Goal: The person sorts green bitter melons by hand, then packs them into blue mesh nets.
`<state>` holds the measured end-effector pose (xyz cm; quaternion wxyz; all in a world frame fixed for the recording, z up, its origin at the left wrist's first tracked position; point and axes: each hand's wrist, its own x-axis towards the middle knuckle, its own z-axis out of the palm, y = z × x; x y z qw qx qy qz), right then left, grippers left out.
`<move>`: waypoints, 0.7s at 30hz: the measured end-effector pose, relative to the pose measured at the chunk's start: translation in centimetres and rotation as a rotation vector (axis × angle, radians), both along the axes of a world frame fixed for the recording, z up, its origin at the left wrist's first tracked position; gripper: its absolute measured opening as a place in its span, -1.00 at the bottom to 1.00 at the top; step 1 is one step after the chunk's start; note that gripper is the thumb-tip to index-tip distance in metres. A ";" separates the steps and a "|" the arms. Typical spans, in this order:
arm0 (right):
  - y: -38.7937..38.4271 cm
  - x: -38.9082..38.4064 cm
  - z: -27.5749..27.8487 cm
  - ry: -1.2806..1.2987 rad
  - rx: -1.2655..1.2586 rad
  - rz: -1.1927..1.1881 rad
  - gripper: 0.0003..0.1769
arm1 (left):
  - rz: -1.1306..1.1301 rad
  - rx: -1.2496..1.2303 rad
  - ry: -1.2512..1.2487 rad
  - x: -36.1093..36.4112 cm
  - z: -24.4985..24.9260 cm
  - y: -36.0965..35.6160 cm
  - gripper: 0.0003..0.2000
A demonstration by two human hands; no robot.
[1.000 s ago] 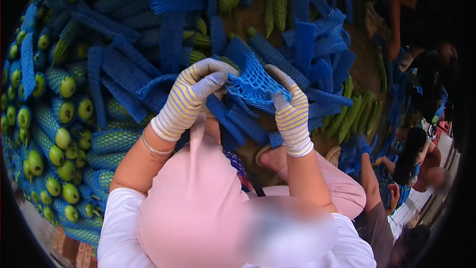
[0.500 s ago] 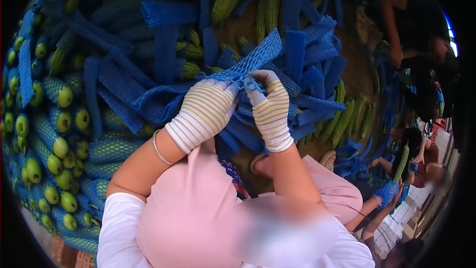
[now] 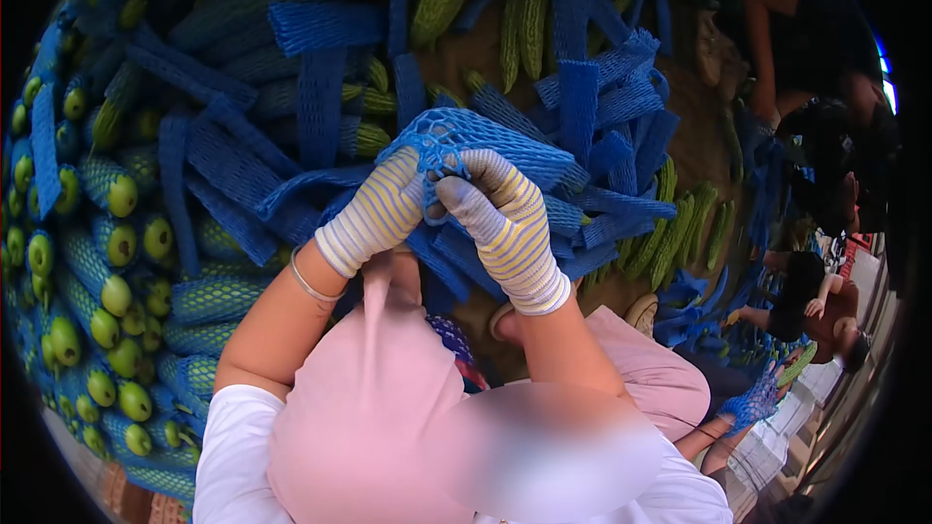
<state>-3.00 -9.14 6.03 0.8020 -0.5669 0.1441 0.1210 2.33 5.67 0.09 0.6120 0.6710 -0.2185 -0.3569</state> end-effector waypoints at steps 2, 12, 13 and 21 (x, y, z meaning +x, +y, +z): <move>0.2 -0.5 -0.1 -0.013 -0.141 0.189 -0.80 | -0.047 0.263 -0.357 0.5 -1.0 -0.3 -0.65; 1.5 -1.2 -1.8 -0.065 -0.359 0.255 -0.78 | 0.154 0.364 -0.945 0.3 -3.6 0.0 -0.51; 1.7 -0.8 -1.8 -0.138 -0.432 0.381 -0.79 | 0.241 0.549 -1.103 0.2 -3.7 -0.2 -0.51; 3.0 1.6 -2.7 -0.285 -0.358 0.541 -0.79 | 0.395 -0.061 -0.046 4.0 -5.2 -1.3 -0.50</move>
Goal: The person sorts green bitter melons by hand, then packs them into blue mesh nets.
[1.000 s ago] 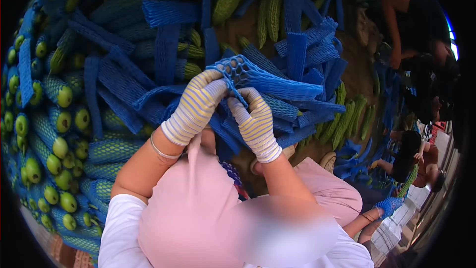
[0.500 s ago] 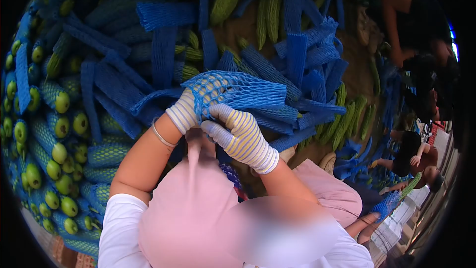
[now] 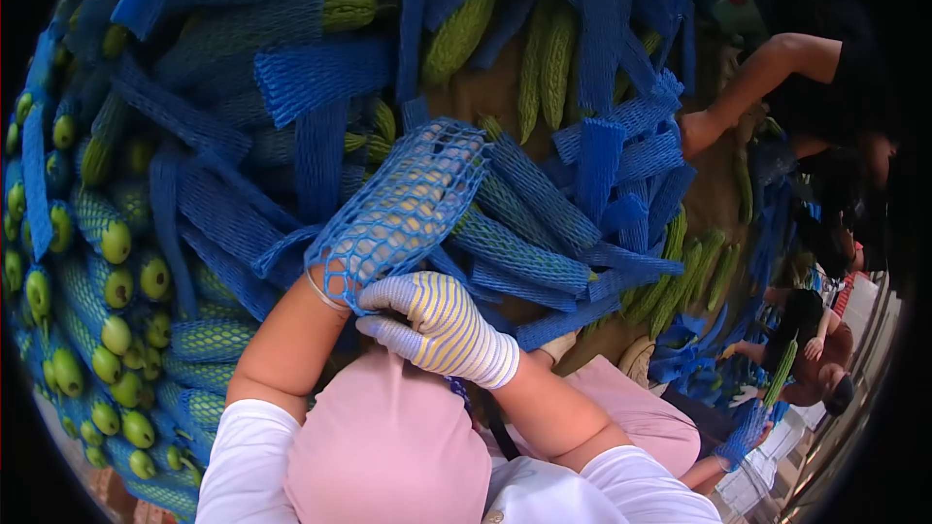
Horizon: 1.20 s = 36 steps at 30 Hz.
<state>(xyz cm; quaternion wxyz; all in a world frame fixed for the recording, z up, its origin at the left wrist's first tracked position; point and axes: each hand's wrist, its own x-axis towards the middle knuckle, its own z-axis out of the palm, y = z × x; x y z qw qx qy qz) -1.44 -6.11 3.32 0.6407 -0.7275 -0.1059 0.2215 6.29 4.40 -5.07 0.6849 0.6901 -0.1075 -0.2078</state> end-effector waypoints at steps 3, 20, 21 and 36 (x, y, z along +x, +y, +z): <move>0.8 0.2 -1.4 0.079 0.069 0.090 -0.80 | 0.029 -0.433 0.493 1.9 -0.7 -0.4 -0.50; -6.0 18.2 -12.9 0.109 -0.198 -0.888 -0.40 | 0.088 -0.038 0.346 -1.2 -3.9 1.1 -0.02; -6.9 16.9 -12.8 0.165 -0.174 -0.908 -0.47 | 0.078 0.034 0.229 -1.8 -3.8 0.8 -0.03; -4.4 -0.9 1.8 0.842 0.256 -0.370 -0.61 | 0.102 -0.229 0.487 -4.3 5.1 1.1 -0.20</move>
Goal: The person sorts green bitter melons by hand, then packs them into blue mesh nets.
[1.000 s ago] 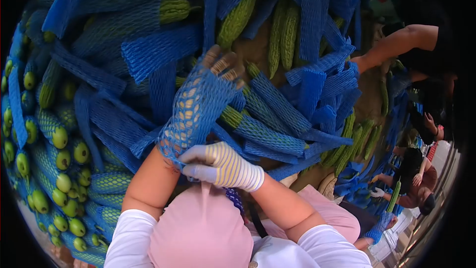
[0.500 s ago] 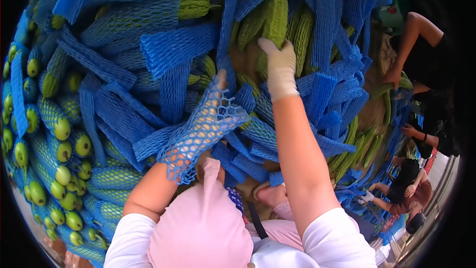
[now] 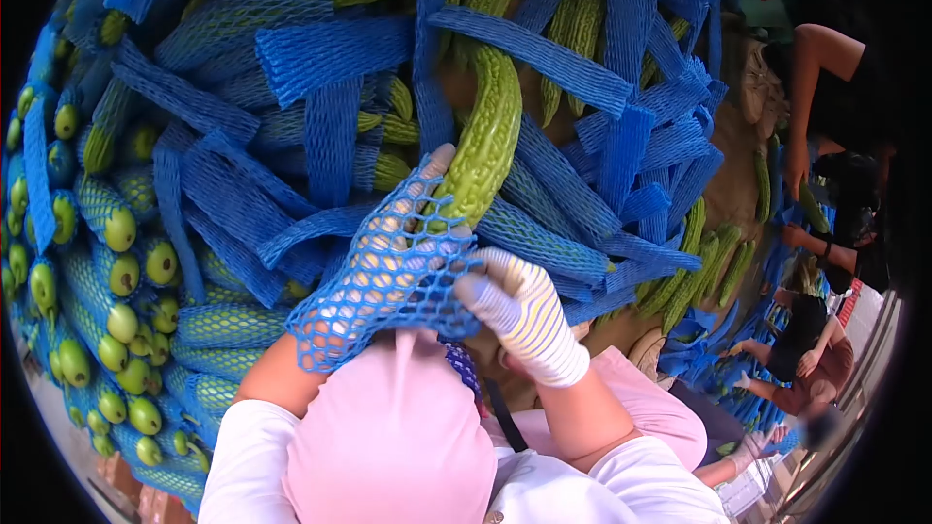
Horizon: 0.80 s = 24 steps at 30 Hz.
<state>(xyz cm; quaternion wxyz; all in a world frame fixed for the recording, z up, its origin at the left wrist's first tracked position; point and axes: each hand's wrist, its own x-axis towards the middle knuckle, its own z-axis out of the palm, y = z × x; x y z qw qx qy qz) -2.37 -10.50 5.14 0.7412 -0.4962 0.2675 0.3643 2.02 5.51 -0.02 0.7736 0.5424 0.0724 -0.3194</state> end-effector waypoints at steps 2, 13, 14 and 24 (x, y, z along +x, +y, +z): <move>0.6 0.7 0.6 -0.156 -0.206 0.014 -0.80 | -0.023 0.002 0.150 0.4 1.2 -0.1 -0.27; -3.2 15.2 -11.5 -0.713 -0.619 -0.263 -0.78 | -0.025 -0.067 0.287 -0.1 2.4 3.6 -0.37; -3.8 16.1 -12.1 -0.732 -0.697 -0.238 -0.75 | -0.026 -0.079 0.297 -0.1 2.5 3.8 -0.38; -4.0 6.4 -9.1 -0.088 0.288 -0.733 -0.26 | -0.430 0.136 -0.464 -0.5 2.2 3.3 -0.45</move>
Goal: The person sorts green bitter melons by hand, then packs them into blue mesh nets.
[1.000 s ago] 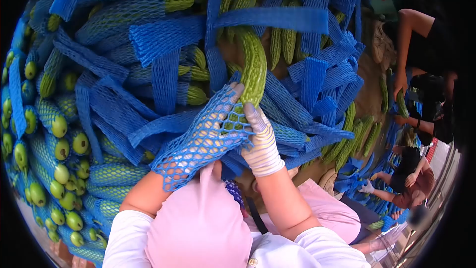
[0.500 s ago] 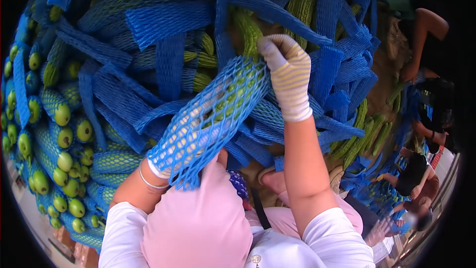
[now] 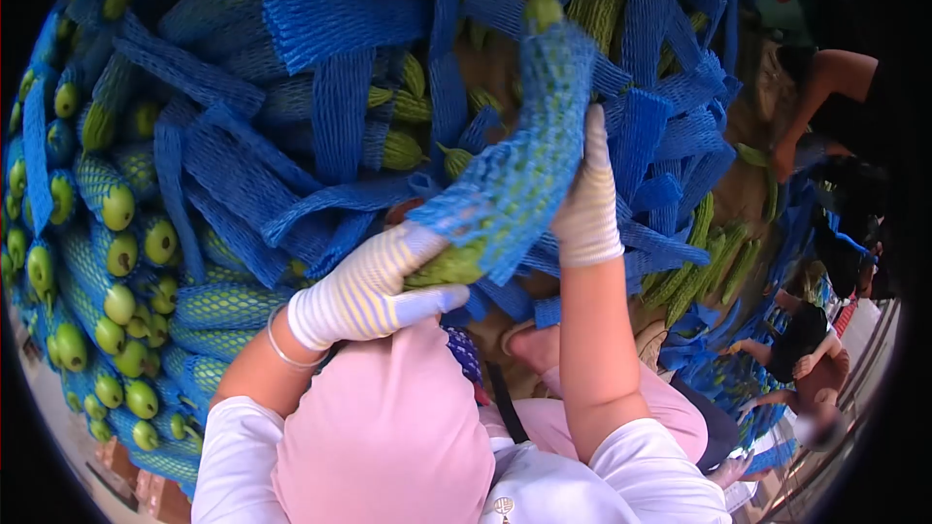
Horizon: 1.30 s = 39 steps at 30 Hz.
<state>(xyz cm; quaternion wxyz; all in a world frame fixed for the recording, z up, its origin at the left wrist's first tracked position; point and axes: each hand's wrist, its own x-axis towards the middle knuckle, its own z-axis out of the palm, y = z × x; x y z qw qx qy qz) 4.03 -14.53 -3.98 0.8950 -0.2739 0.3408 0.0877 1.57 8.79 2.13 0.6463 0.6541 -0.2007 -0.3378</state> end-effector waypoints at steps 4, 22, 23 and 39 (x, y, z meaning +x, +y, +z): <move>-2.8 -3.1 7.0 0.002 -0.358 0.323 -0.13 | -0.066 -0.017 0.302 0.5 -2.6 -0.9 -0.77; -1.7 -9.0 5.7 -0.455 -1.293 0.620 -0.36 | 0.053 0.282 -0.274 0.2 -4.3 0.9 -0.80; -1.2 -9.1 6.4 -0.357 -1.008 0.477 -0.34 | 0.094 0.209 -0.229 0.5 -3.7 1.5 -0.79; 0.3 -7.8 13.1 -0.124 -0.766 0.647 -0.61 | 0.181 0.240 -0.314 1.3 -3.2 1.3 -0.80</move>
